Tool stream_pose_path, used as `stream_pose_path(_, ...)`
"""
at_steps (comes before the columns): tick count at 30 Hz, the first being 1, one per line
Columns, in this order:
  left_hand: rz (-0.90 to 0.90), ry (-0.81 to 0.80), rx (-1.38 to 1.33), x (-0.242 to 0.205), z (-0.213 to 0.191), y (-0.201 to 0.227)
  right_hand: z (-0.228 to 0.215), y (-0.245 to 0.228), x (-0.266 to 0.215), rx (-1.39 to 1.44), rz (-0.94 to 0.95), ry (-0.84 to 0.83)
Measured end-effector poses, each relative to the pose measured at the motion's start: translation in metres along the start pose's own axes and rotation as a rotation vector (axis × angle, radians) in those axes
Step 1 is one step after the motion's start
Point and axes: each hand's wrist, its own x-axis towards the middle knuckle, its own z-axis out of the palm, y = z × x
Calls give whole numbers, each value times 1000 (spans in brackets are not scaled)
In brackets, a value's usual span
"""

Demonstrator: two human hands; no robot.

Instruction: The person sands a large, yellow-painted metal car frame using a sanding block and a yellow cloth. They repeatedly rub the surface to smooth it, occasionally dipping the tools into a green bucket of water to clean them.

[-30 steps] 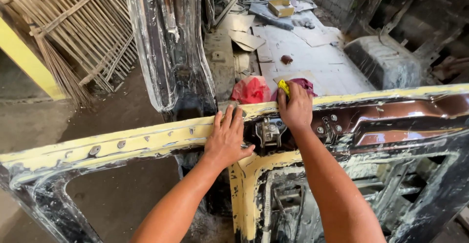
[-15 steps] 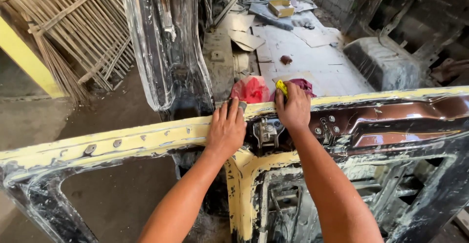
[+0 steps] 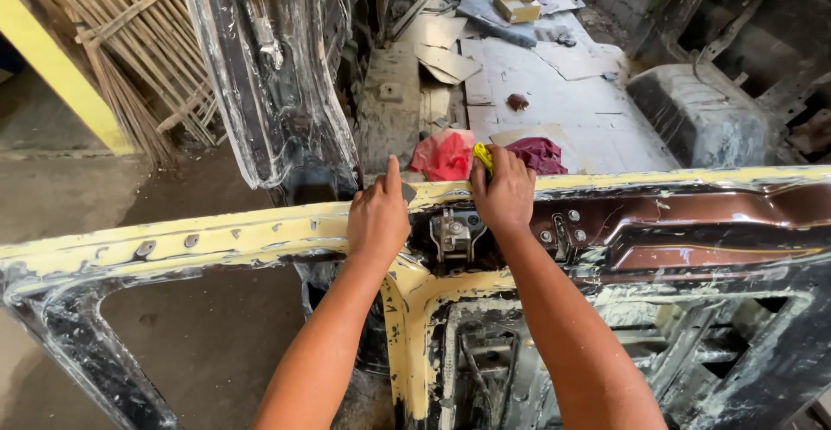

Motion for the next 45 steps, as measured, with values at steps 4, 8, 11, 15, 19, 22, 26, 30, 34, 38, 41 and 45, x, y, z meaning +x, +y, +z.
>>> stream_pose_path(4, -95, 53, -35, 7, 3, 5, 3, 6, 0, 36, -29, -3)
stream_pose_path(8, -98, 134, -56, 0, 9, 1, 5, 12, -2, 54, -46, -4)
stream_pose_path(11, -86, 142, -48, 6, 10, -2, 3, 10, -1, 69, -55, 9)
stream_pose_path(15, -158, 30, -38, 10, -11, 9, -1, 8, -1, 71, -42, -16)
stream_pose_path(19, -165, -87, -20, 7, -9, 7, 3, 11, 0, 72, -60, 13)
stream_pose_path(22, -159, -31, -24, -1, 5, 3, 3, 11, -6, 107, -51, 29)
stream_pose_path(26, -82, 119, -70, 1, 3, 3, 1, 12, -3, 91, -50, 6)
stream_pose_path(30, -94, 62, -77, -1, 10, -1, -1, 8, -1, 100, -39, -7)
stream_pose_path(34, -59, 232, -47, 0, 30, -4, -1, 10, 1, 131, -43, 7)
stream_pose_path(38, -54, 181, -95, -5, 7, 1, -3, 10, -3, 133, -52, -19)
stream_pose_path(41, -70, 118, -78, 1, 13, 1, -3, 11, -1, 140, -48, -9)
stream_pose_path(45, -140, 143, -43, -1, 29, 1, -5, 10, -3, 163, -60, 2)
